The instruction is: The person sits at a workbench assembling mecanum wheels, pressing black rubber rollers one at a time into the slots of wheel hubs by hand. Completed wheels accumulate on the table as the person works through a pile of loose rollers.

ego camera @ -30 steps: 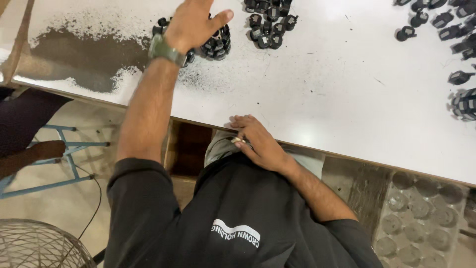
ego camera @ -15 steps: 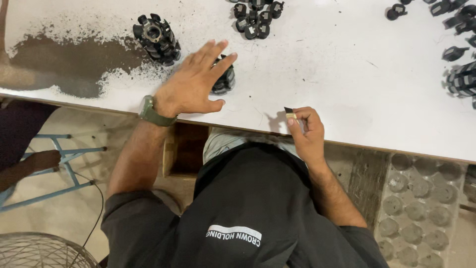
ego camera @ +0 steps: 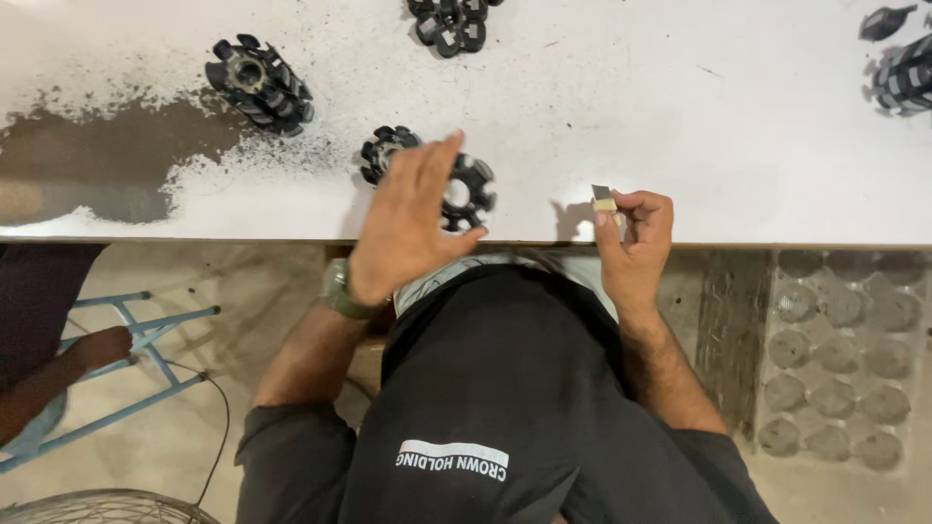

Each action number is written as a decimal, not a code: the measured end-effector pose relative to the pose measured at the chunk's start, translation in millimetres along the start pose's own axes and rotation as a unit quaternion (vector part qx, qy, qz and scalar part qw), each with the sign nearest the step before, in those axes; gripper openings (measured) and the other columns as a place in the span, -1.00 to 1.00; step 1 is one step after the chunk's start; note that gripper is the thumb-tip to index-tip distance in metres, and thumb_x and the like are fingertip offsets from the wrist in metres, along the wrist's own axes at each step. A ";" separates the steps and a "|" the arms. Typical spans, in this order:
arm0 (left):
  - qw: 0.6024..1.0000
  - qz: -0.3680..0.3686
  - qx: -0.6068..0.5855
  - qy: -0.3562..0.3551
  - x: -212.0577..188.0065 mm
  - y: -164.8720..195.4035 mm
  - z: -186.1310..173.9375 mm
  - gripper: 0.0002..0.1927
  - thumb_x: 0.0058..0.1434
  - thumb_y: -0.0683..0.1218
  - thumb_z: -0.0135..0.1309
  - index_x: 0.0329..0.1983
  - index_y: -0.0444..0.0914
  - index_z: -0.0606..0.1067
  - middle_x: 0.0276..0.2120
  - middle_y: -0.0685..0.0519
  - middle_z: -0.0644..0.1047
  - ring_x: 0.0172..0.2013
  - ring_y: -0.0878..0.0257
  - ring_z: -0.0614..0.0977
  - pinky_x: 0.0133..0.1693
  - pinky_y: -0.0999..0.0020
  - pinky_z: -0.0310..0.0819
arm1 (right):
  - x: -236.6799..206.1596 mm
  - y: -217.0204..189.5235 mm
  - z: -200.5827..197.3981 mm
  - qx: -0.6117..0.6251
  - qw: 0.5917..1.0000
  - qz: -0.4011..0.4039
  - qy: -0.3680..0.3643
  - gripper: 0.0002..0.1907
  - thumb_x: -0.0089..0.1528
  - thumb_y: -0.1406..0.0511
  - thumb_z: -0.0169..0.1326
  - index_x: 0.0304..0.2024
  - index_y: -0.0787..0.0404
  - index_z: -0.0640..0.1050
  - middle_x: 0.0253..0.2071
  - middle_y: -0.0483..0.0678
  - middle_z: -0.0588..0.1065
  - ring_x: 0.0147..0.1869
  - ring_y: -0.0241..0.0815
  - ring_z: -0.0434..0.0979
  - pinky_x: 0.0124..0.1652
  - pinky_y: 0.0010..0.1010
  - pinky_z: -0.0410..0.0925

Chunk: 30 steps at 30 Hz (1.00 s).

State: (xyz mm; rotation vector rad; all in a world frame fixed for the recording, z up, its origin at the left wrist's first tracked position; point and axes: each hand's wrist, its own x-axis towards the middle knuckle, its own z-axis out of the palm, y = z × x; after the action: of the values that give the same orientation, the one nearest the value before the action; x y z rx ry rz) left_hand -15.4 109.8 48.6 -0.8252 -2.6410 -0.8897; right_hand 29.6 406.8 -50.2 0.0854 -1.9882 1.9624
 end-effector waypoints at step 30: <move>0.999 -0.031 -0.040 -0.005 3.9 22.2 67.8 -0.75 0.15 -0.12 0.25 -0.14 -0.29 0.52 0.15 -0.12 0.44 0.14 -0.10 0.47 0.13 -0.03 0.35 | 7.9 -25.9 45.3 -0.274 0.940 -0.168 -0.114 -0.73 0.19 0.51 0.21 -0.08 0.26 0.48 -0.20 0.01 0.49 -0.09 0.07 0.53 0.34 0.14 0.32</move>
State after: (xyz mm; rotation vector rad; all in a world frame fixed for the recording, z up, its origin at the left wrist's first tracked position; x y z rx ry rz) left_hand -8.4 167.8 7.4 -0.7716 -2.6688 -1.0161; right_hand 20.4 362.9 -22.4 0.4952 -2.4044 1.1850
